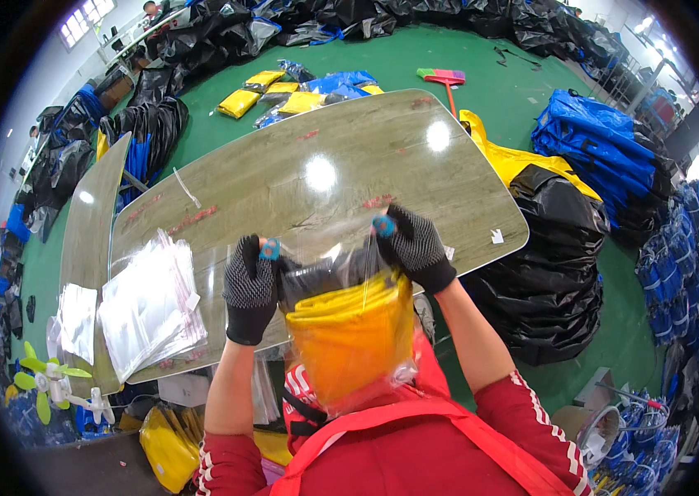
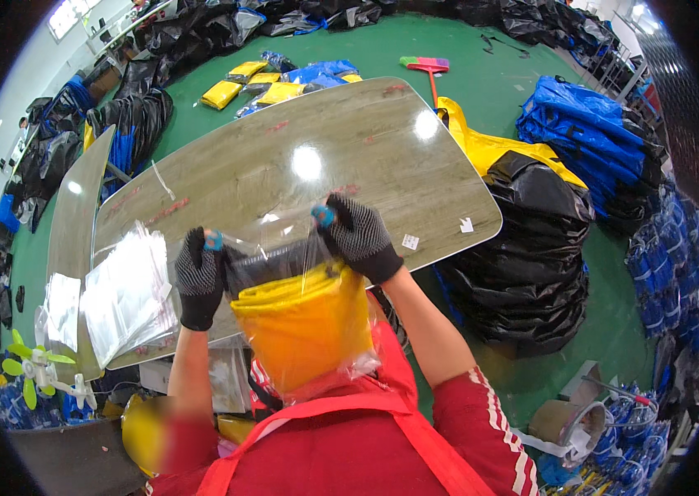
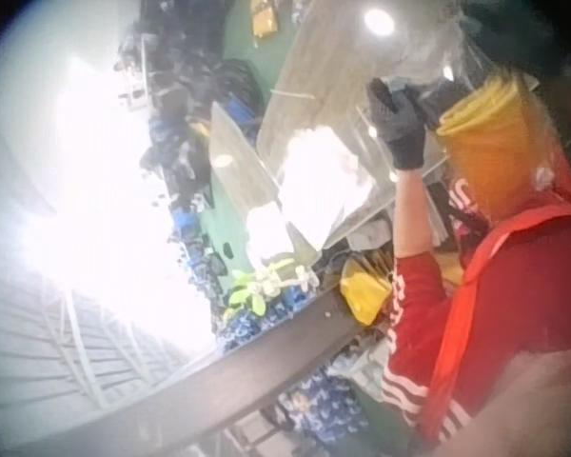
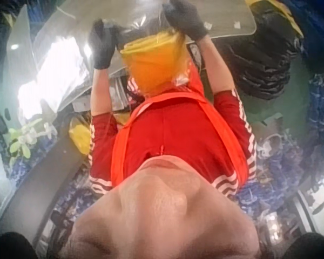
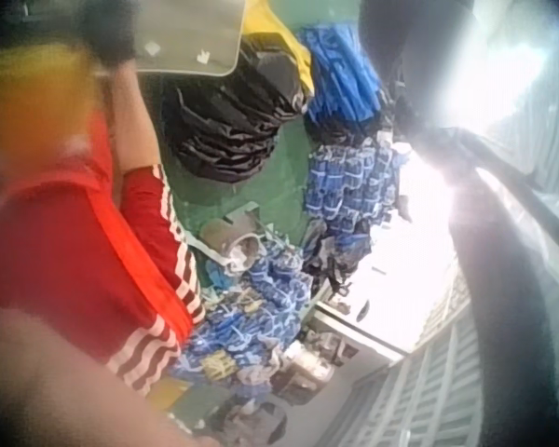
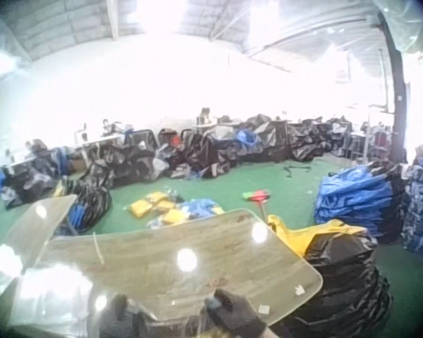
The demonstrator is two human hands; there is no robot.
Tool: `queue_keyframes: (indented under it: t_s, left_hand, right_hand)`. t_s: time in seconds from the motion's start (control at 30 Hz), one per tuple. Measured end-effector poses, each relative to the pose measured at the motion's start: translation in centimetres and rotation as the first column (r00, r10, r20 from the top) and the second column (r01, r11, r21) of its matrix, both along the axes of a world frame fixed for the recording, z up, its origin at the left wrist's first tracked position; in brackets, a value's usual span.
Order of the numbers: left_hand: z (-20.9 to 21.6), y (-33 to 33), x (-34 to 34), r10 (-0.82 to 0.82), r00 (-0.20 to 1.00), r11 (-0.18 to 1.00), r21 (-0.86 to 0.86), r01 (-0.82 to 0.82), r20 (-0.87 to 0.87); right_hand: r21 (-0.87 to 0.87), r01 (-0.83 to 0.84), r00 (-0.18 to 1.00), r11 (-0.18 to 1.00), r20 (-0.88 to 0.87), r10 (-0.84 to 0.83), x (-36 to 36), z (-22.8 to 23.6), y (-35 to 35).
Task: The person repeatedly folds yellow and blue plastic bags on a table, then places each folded bag into a clear plastic packaging bag. The person handles the bags one at a time, folding them neatly before packaging.
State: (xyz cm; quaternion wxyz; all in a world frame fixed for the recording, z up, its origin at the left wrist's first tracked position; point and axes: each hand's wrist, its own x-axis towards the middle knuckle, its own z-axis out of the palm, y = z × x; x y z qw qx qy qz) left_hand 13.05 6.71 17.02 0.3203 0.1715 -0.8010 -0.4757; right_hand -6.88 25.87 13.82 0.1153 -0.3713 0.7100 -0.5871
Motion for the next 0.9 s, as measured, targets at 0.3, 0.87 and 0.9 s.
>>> queue_keyframes:
  t_s: [0.3, 0.87, 0.9]
  left_hand:
    - [-4.7, -1.0, -4.8, -0.519, 0.847, 0.539, 0.726, 0.427, -0.112]
    - [-4.0, 4.0, 1.3, 0.068, 0.985, 0.847, 0.53, 0.029, -0.161]
    - [-3.8, 4.0, 1.2, 0.069, 0.978, 0.846, 0.531, 0.047, -0.196]
  right_hand:
    - [-0.737, -0.05, 0.638, 0.674, 0.495, 0.589, -3.1, -0.2, -7.9]
    - [-0.083, 0.146, 0.925, 0.986, 0.365, -0.107, 6.5, -1.1, 0.0]
    - [-0.235, 0.157, 0.895, 0.959, 0.445, -0.037, 6.2, -0.9, -0.3]
